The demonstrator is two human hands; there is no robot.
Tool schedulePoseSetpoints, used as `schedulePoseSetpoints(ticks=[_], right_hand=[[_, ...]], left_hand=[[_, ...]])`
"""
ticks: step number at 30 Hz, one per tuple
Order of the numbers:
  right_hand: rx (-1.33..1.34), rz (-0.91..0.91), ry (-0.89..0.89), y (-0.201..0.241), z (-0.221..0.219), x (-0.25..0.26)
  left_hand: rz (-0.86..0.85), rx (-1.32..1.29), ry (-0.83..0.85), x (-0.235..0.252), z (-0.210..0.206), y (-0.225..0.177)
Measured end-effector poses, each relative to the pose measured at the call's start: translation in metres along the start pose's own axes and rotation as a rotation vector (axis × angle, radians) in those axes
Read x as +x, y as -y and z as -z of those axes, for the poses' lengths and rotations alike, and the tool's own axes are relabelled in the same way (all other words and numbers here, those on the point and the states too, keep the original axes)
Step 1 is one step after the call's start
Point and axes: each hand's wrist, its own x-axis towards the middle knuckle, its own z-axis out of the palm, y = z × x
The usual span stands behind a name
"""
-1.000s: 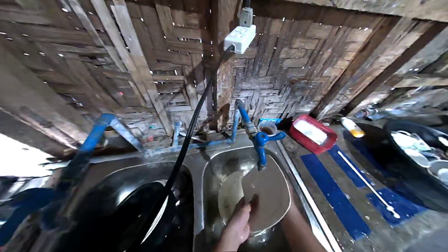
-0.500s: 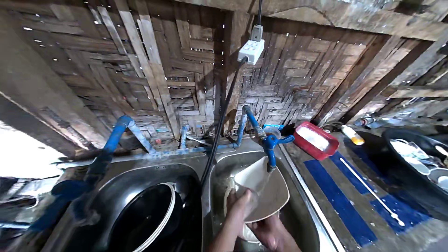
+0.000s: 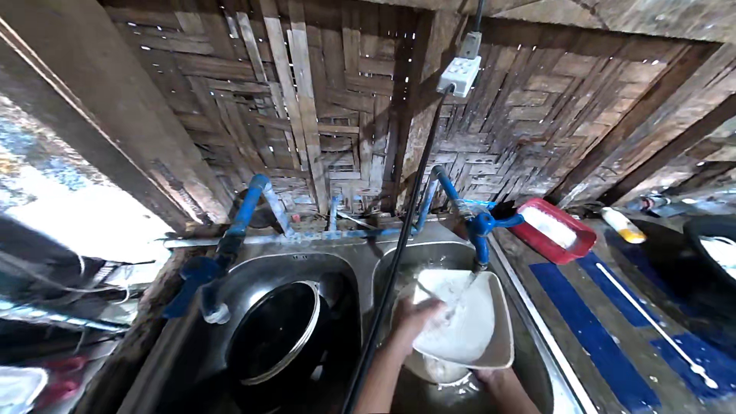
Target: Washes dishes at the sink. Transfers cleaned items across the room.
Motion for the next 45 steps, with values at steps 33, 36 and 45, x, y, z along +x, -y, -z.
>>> schedulePoseSetpoints(ticks=[33,36,45], right_hand=[[-1.609,0.756,0.252,0.036,0.127,0.01],[-1.475,0.728,0.339,0.044,0.129,0.011],[-1.182,0.637,0.498,0.05,0.13,0.025]], left_hand=[[0.373,0.943,-0.218,0.052,-0.012,0.06],[0.444,0.929,-0.298,0.052,-0.014,0.08],[0.399,1.125,-0.271,0.018,-0.001,0.038]])
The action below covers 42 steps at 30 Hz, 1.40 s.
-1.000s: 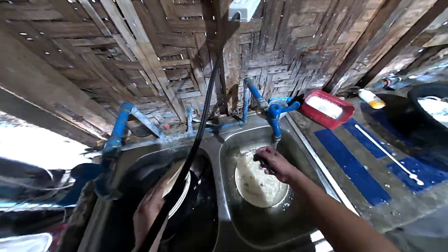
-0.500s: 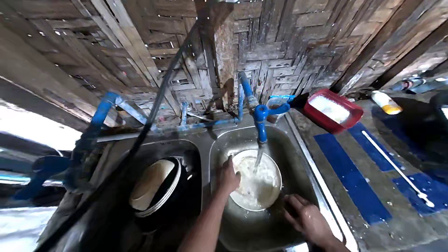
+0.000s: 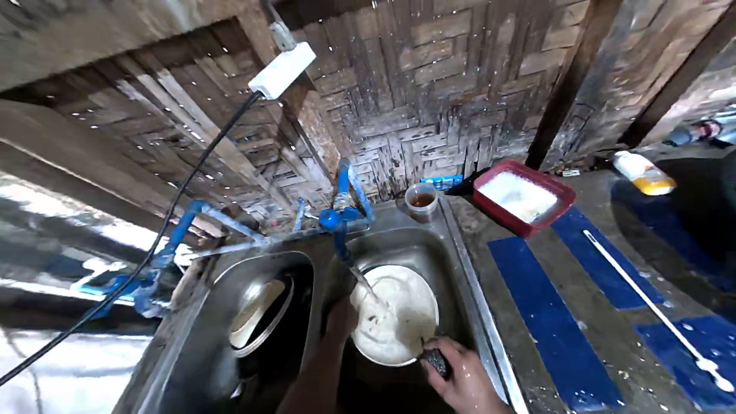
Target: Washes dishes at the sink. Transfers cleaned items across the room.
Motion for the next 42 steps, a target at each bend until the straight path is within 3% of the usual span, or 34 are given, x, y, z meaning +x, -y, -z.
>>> schedulePoseSetpoints(ticks=[5,9,12,14,16,18,22,26,28,30,33,36,38,42], right_hand=[[0.056,0.011,0.058,-0.003,-0.001,0.007],[0.074,-0.008,0.07,-0.006,-0.002,0.01],[0.23,-0.254,0.218,-0.001,0.0,0.021],[0.535,-0.522,0.264,0.0,-0.005,0.035],[0.821,-0.748,0.259,0.004,-0.006,0.046],[0.899,-0.789,0.263,0.01,-0.007,0.05],[0.856,-0.708,0.288,0.02,-0.018,0.049],[0.988,-0.638,0.106,0.032,-0.037,0.062],[1.003,-0.439,0.083,0.04,-0.05,0.07],[0.726,-0.163,0.095,0.044,-0.066,0.081],[0.212,0.018,-0.059,0.029,-0.087,0.108],[0.106,-0.208,-0.257,0.016,-0.095,0.147],[0.175,-0.287,-0.187,0.031,-0.09,0.152],[0.284,-0.013,0.092,0.065,-0.074,0.132]], left_hand=[[0.149,0.023,-0.098,-0.027,0.016,-0.013],[0.023,-0.03,-0.218,-0.044,0.044,-0.037],[-0.162,-0.136,-0.23,-0.078,0.069,-0.08],[-0.294,-0.216,-0.229,-0.081,0.065,-0.102],[-0.328,-0.214,-0.066,-0.073,0.066,-0.117],[-0.349,-0.196,0.12,-0.057,0.074,-0.116],[-0.224,-0.15,0.246,-0.053,0.092,-0.091],[-0.078,-0.079,0.347,-0.072,0.108,-0.076],[-0.104,-0.202,0.395,-0.074,0.104,-0.069],[-0.243,-0.37,0.431,-0.072,0.096,-0.06],[-0.312,-0.487,0.336,-0.079,0.081,-0.05],[-0.204,-0.53,0.264,-0.095,0.076,-0.056],[-0.238,-0.571,0.188,-0.097,0.073,-0.057],[-0.461,-0.408,0.002,-0.076,0.082,-0.038]])
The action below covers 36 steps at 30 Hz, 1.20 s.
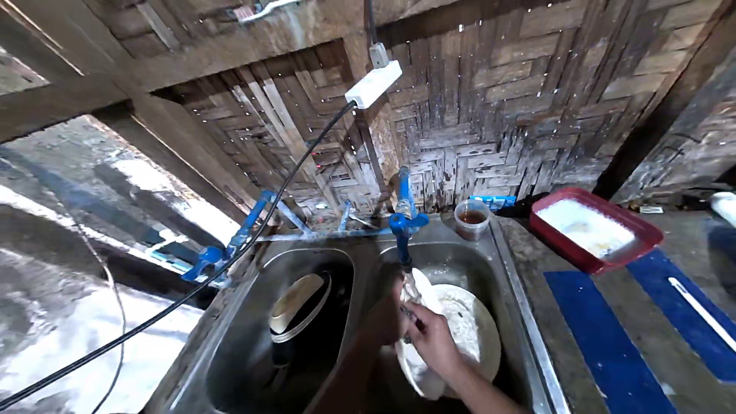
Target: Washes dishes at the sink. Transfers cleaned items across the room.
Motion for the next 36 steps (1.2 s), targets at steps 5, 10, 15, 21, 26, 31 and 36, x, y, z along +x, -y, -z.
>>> schedulePoseSetpoints(ticks=[5,10,15,21,26,31,36], right_hand=[[-0.108,-0.288,-0.227,-0.036,0.007,0.037],[-0.186,0.019,-0.258,0.007,0.0,0.002],[-0.322,-0.149,-0.241,-0.012,0.012,0.018],[-0.348,-0.103,-0.21,-0.007,0.004,-0.015],[-0.197,-0.274,-0.198,-0.001,-0.007,-0.017],[-0.147,-0.409,-0.309,-0.024,-0.011,0.003],[-0.031,-0.1,-0.404,0.02,-0.008,0.023]], left_hand=[[0.095,0.242,0.028,-0.022,-0.004,-0.06],[0.115,0.175,-0.25,-0.019,-0.017,-0.048],[0.146,0.032,-0.319,-0.051,-0.029,-0.067],[0.13,-0.043,-0.45,-0.068,-0.029,-0.054],[0.049,0.17,-0.471,-0.071,-0.024,-0.07],[-0.047,0.2,-0.416,-0.073,-0.021,-0.066],[-0.025,0.144,-0.433,-0.056,-0.02,-0.053]])
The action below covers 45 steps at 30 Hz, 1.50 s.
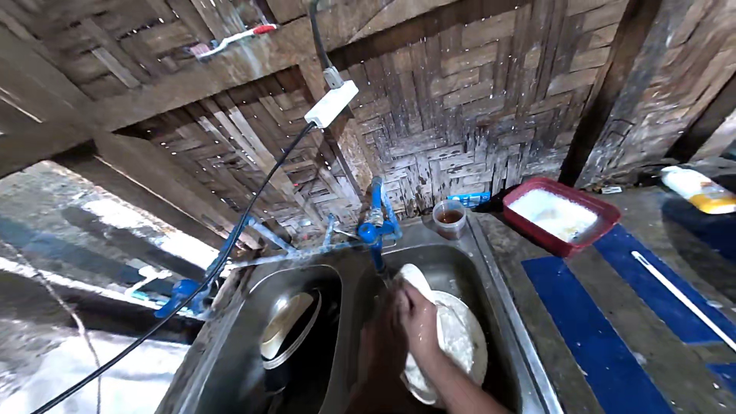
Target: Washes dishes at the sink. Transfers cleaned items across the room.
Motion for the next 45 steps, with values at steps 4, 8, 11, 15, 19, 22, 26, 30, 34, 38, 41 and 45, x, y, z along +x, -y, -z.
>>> schedulePoseSetpoints(ticks=[4,8,11,15,19,22,26,30,34,38,41,45], right_hand=[[0.185,0.26,0.207,-0.004,0.01,-0.061],[0.1,0.378,0.221,-0.07,0.016,-0.091],[-0.188,0.092,0.276,-0.098,0.022,-0.06],[-0.208,-0.101,-0.067,-0.079,-0.011,0.023],[0.061,0.107,-0.044,-0.012,-0.03,0.027],[0.072,0.223,0.114,-0.005,-0.024,-0.037],[-0.252,-0.093,0.301,-0.071,-0.001,-0.06],[-0.261,-0.187,-0.024,-0.069,0.004,0.041],[0.138,0.126,-0.005,-0.012,-0.013,0.027],[0.101,0.209,0.25,-0.033,-0.01,-0.058],[-0.122,0.073,0.113,-0.078,-0.001,-0.047],[-0.054,0.128,-0.007,-0.033,0.005,-0.019]], left_hand=[[0.104,-0.086,0.02,0.005,0.03,0.012],[0.102,-0.194,-0.105,-0.002,0.021,0.039],[0.05,-0.11,-0.07,0.002,0.024,0.036],[-0.007,-0.159,0.055,0.004,0.012,0.029],[-0.014,-0.16,0.007,0.023,0.017,0.035],[-0.019,-0.199,-0.059,0.034,0.02,0.051],[-0.016,-0.286,-0.06,0.031,0.021,0.056],[0.005,-0.179,0.047,0.013,0.014,0.035],[-0.11,-0.106,-0.029,0.035,0.021,0.029],[-0.014,-0.143,-0.095,0.046,0.021,0.039],[-0.01,-0.188,-0.173,0.048,0.011,0.037],[0.02,-0.078,-0.16,0.05,0.008,0.008]])
